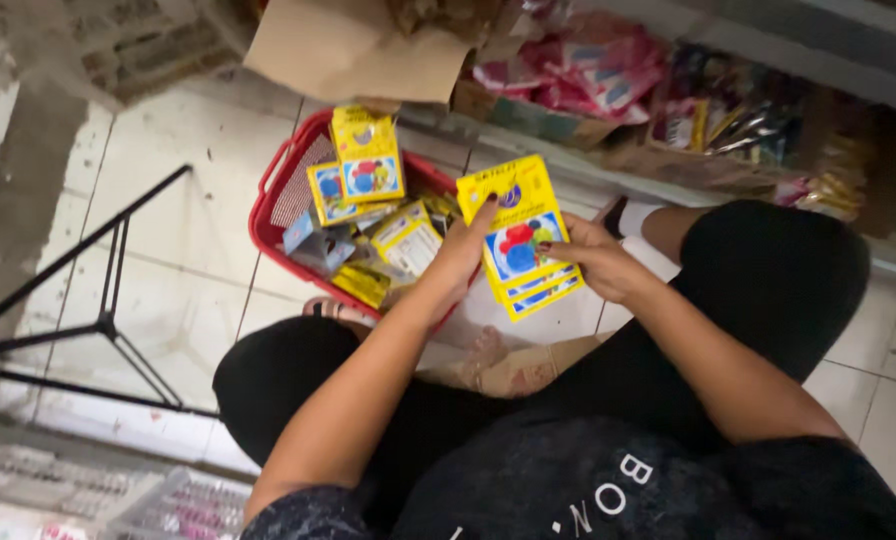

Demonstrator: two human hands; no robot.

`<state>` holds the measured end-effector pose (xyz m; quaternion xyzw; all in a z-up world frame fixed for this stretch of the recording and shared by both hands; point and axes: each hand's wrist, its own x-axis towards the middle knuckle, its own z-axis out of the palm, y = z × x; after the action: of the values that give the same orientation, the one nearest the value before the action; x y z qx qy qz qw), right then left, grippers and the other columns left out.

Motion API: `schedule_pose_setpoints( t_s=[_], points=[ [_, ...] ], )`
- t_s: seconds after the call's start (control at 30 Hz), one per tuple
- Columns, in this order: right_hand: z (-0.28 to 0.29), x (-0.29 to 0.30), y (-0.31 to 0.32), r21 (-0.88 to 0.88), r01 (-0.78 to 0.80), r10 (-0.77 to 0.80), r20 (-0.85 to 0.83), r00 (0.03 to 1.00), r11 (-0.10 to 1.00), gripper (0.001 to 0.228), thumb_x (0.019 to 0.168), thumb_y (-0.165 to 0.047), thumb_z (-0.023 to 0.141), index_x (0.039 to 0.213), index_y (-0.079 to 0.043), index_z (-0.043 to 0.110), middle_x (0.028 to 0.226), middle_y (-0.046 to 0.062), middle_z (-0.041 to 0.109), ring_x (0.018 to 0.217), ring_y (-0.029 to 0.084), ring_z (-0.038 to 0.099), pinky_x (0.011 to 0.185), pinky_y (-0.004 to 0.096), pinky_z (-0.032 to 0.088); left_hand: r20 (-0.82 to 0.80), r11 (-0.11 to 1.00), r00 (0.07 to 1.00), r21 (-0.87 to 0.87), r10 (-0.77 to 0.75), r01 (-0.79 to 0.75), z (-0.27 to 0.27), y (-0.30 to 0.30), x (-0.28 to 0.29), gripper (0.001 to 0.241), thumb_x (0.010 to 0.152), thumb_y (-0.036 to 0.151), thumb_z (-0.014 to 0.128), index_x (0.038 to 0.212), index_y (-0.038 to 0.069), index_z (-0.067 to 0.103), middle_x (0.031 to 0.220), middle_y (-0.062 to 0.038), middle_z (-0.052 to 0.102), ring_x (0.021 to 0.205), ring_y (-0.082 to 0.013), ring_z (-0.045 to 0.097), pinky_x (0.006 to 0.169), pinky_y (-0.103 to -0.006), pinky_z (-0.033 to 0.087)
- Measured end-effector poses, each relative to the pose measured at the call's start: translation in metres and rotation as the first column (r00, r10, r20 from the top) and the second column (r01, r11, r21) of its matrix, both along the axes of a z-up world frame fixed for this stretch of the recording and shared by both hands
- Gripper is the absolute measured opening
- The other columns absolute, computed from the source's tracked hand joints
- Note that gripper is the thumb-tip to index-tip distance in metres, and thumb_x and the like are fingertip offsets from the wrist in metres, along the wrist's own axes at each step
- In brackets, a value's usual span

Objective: The person sorts through various packaged grocery items in a red basket, handling small boxes and yellow packets by hand and placing them into different positions within the basket and on a nearby shelf.

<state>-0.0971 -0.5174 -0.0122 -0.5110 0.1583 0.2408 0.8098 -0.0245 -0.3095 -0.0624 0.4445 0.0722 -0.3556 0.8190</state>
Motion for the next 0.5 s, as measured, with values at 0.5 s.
schedule_pose_setpoints(
  t_s=[0.5],
  points=[
    [0.051, -0.015, -0.001, 0.043, 0.158, -0.156, -0.062, 0.986, 0.986, 0.047, 0.095, 0.002, 0.060, 0.141, -0.003, 0.052, 0.130, 0.009, 0.067, 0.117, 0.018, 0.066, 0.103, 0.034, 0.053, -0.161, 0.988, 0.985, -0.125, 0.068, -0.088, 0.037, 0.001, 0.014, 0.041, 0.102, 0.031, 0.066, 0.121, -0.006, 0.066, 0.114, -0.016, 0.073, 0.095, -0.0191, 0.071, 0.086, -0.0333, 0.057]
  ],
)
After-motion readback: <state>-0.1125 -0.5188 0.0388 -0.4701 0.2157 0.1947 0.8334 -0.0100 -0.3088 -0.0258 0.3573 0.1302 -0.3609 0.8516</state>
